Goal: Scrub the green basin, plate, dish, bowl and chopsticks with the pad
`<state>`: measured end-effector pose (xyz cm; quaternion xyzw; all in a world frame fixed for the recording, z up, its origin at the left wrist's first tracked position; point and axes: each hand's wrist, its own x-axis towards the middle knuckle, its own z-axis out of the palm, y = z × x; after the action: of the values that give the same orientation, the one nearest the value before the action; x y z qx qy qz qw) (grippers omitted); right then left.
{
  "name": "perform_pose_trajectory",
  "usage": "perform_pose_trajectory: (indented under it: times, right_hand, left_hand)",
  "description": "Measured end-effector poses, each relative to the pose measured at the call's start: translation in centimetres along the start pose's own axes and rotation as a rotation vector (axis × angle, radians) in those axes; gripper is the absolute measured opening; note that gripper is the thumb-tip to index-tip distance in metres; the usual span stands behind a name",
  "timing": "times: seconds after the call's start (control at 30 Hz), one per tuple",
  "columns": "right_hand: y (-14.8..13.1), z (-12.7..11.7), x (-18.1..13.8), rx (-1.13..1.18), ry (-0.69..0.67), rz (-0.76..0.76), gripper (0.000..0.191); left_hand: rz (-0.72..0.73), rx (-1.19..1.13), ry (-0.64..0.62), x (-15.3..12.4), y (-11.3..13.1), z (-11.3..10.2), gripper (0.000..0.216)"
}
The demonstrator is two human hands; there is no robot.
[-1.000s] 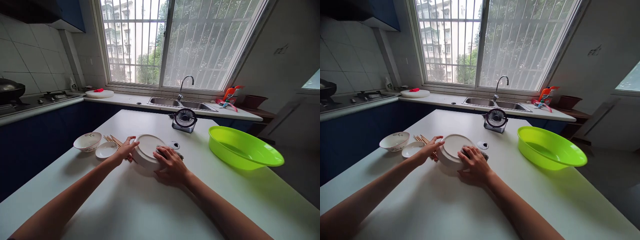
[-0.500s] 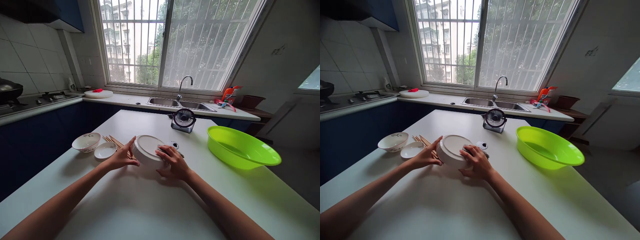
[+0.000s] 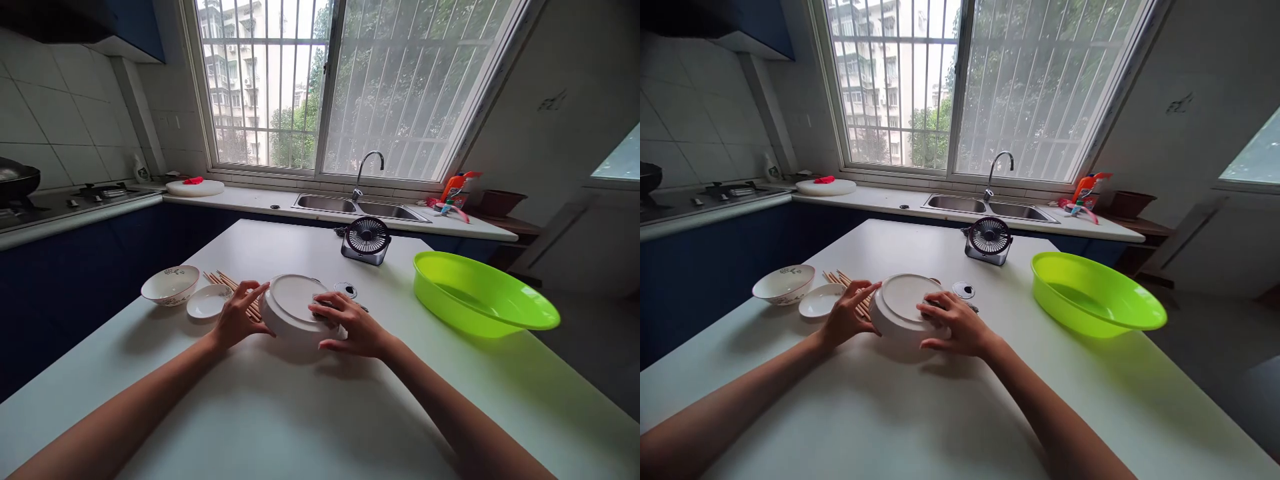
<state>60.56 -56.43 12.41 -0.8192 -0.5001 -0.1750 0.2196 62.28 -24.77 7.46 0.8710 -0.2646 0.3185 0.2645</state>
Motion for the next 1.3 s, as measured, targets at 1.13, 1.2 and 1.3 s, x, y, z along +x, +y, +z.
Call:
perform_pose_trajectory:
  times: [1.13,1.2,1.3]
  right_hand:
    - [3.1,2.6,8.4,0.010,0.134,0.285,0.025]
    - [2.6,3.2,9.2,-0.013,0.086,0.299,0.024]
    - [1.8,3.8,10.1,-0.006,0.019,0.278,0.025]
  left_hand:
    - [0.137,-0.266,-0.002,-0.3,0.5,-0.6,0.071]
    - [0.109,-0.259,-0.007,-0.3,0.3,-0.5,0.068]
    - [0.099,-0.254,0.001,-0.3,0.0,-0.4,0.065]
